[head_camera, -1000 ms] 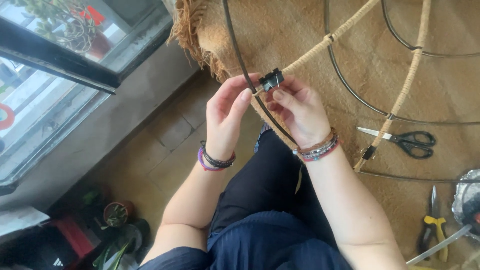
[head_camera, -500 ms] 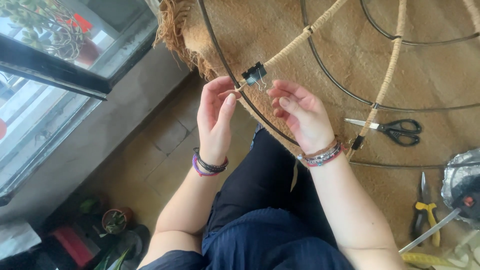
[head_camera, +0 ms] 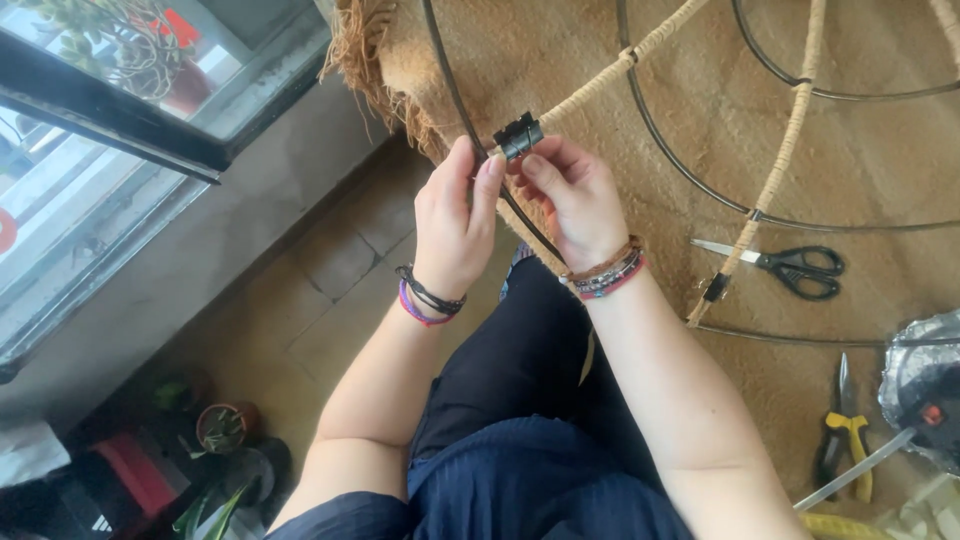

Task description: Weaving and securing rope onto a metal furniture frame using a hot glue gun and clips.

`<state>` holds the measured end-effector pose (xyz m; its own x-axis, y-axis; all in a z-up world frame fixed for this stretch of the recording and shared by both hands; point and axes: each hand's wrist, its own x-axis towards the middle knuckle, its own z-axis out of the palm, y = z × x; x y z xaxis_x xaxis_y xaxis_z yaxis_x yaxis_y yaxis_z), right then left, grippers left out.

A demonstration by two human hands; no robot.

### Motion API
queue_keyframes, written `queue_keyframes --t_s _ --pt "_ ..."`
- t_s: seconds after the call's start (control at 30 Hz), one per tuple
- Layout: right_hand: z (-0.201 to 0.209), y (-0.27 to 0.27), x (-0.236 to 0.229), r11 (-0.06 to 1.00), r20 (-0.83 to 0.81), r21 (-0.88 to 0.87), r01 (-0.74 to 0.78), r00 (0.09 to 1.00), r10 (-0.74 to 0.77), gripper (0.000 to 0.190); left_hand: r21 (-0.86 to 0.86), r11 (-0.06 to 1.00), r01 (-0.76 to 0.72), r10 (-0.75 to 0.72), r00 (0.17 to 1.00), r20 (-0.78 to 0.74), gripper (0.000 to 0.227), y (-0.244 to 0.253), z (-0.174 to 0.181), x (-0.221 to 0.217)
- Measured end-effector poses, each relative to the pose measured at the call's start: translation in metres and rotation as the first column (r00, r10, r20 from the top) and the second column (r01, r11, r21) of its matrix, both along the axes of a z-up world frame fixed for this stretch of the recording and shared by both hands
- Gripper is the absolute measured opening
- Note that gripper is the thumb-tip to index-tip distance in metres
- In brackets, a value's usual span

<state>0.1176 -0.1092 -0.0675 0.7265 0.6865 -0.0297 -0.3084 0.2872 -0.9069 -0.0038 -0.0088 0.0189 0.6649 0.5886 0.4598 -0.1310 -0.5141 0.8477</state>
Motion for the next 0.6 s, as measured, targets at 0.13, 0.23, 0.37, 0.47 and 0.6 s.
queue_keyframes --t_s 0.13,0.23,0.37,0.47,0.6 --pt "-0.015 -0.005 0.006 0.999 -0.070 0.041 0.035 0.997 -0.032 0.009 0.060 0.998 -0.023 0.023 1.000 0.002 0.025 0.003 0.001 0.001" --pt "-0.027 -0.016 0.010 0.999 -0.118 0.035 0.041 0.992 -0.036 0.007 0.054 0.998 -0.012 0.012 1.000 -0.008 0.021 0.001 0.006 -0.001" --pt "-0.028 -0.016 0.009 0.999 -0.101 0.042 0.027 0.995 -0.022 0.006 0.007 1.000 0.011 -0.011 1.000 0.005 0.020 0.001 0.008 -0.001" --pt "-0.021 -0.014 0.009 0.999 -0.085 0.047 0.014 0.996 -0.010 0.007 0.014 1.000 0.017 -0.017 1.000 0.006 0.019 0.003 0.003 0.002" --pt "-0.016 -0.010 0.009 0.998 -0.086 0.067 0.003 0.996 0.002 0.009 0.038 0.999 0.036 -0.036 0.999 -0.001 0.020 0.005 0.007 0.002"
